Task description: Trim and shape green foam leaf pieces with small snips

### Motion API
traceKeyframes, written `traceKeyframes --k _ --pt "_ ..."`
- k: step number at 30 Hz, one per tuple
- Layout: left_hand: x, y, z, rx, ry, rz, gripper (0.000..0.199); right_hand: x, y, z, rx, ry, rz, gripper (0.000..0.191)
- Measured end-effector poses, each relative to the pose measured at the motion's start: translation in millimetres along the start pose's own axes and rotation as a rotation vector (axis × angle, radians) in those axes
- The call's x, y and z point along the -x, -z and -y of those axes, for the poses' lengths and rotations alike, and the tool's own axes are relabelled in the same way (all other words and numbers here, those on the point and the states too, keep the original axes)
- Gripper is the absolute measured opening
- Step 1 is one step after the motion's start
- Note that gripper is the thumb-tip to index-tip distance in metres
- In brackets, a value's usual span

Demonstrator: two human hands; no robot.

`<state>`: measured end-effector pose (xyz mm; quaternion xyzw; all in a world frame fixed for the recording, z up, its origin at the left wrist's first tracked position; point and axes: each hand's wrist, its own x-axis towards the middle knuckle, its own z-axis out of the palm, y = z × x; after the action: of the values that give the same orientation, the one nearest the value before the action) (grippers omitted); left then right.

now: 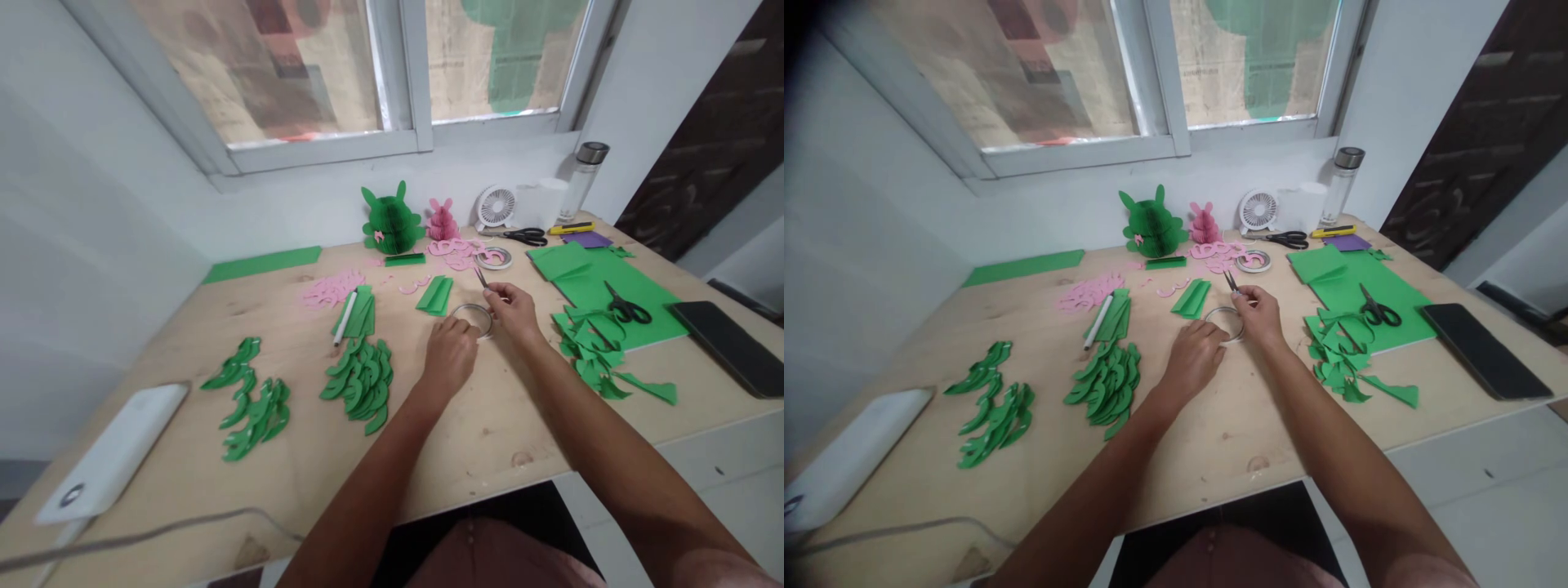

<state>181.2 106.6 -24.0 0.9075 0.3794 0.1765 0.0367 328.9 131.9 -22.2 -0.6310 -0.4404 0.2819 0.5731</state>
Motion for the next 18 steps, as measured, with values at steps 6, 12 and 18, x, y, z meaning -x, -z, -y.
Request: traceKeyframes --k 6,12,18 --pt "-7.2 -10.9 -3.1 0.012 0.013 -0.027 0.029 0.8 -1.7 1.0 -0.064 -0.029 -0.029 0.034" --pt "-8.1 -8.0 8.7 0.450 0.168 -0.178 0.026 2.8 -0.7 5.7 -0.204 -0.015 -0.074 0.035" --pt "-8.5 -3.4 18.8 0.953 0.366 -0.330 0.027 14.4 -2.0 23.2 -0.342 0.001 0.004 0.033"
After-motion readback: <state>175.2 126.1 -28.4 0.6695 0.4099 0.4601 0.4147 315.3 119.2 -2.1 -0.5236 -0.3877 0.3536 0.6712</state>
